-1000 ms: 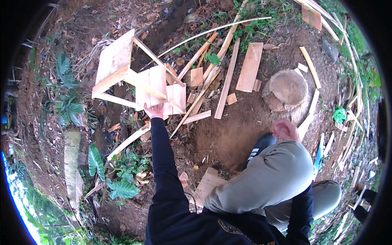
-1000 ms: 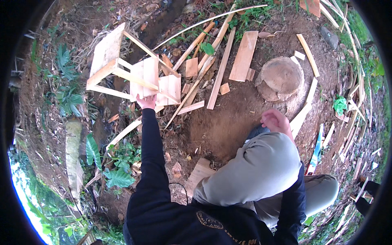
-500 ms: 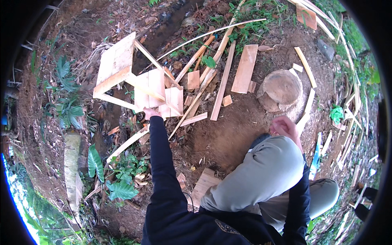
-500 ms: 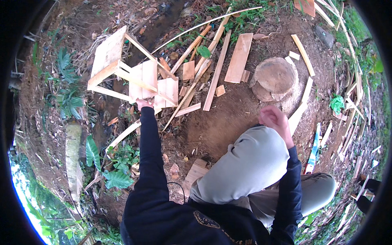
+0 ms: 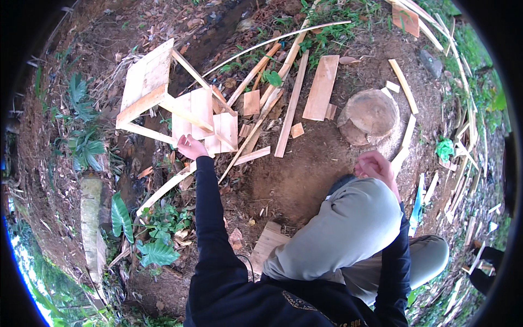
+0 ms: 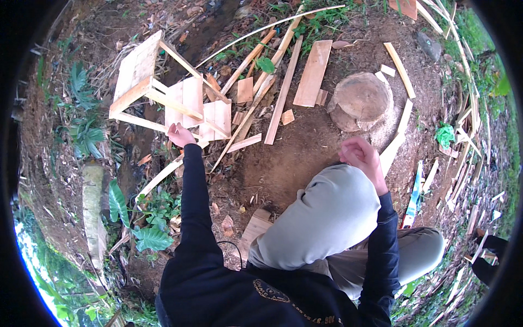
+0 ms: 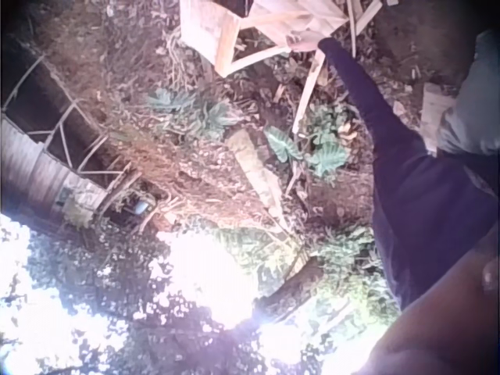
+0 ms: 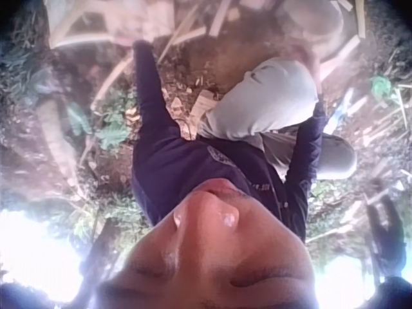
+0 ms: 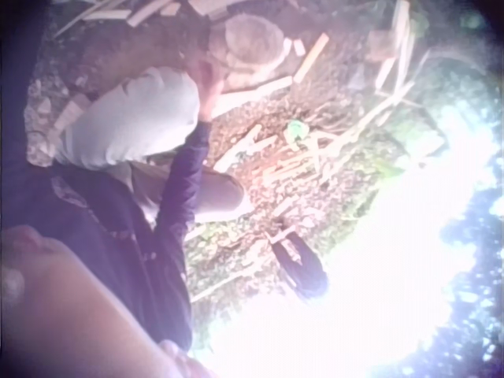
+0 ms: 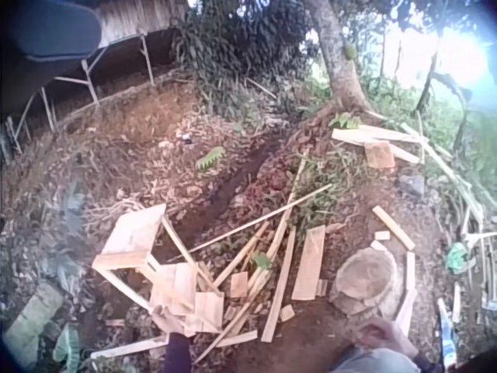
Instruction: The person assembles a wooden stool or small chair by hand in an outdoor setting. They fit wooden slats into the frame, adjust the legs, and test the stability of the structure. The person handles the wooden pieces directly without using visible tools.
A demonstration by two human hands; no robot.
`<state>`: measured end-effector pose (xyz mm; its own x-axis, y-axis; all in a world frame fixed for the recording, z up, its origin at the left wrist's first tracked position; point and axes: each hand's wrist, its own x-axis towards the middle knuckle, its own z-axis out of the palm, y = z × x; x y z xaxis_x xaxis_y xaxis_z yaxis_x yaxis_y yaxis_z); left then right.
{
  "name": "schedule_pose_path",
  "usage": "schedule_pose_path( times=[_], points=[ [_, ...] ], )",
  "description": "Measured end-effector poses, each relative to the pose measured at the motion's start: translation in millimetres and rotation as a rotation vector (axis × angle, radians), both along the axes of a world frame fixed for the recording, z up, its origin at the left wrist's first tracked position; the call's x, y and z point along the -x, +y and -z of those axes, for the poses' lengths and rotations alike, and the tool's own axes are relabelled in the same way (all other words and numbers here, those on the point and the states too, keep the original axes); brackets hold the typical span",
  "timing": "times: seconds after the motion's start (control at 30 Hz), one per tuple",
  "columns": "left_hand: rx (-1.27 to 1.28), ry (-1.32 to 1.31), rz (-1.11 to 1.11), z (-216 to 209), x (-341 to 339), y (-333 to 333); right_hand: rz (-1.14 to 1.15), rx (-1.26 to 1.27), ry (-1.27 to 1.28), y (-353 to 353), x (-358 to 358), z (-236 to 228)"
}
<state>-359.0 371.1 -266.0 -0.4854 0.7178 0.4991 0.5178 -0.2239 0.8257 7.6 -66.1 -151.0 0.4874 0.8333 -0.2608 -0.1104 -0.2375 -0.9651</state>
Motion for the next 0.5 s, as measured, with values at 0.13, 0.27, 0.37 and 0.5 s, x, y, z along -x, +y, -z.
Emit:
schedule_pose_path(
  times=[0.13, 0.27, 0.37, 0.5],
  points=[
    [0.031, 0.024, -0.029, 6.3, 4.9, 0.4, 0.002, -0.059, 0.001, -1.8, -4.1, 6.5],
    [-0.036, 0.054, 0.018, 5.4, -2.2, -18.7, 0.019, -0.055, 0.004, -2.8, -1.8, -0.7],
    [-0.031, 0.150, 0.161, 12.9, -24.6, -66.6, 0.030, -0.054, -0.030, -4.8, -4.1, -6.0],
    [0.257, -0.076, 0.625, 62.9, -40.9, -144.3, 0.019, -0.064, -0.033, 0.9, 0.8, -9.3]
  ],
)
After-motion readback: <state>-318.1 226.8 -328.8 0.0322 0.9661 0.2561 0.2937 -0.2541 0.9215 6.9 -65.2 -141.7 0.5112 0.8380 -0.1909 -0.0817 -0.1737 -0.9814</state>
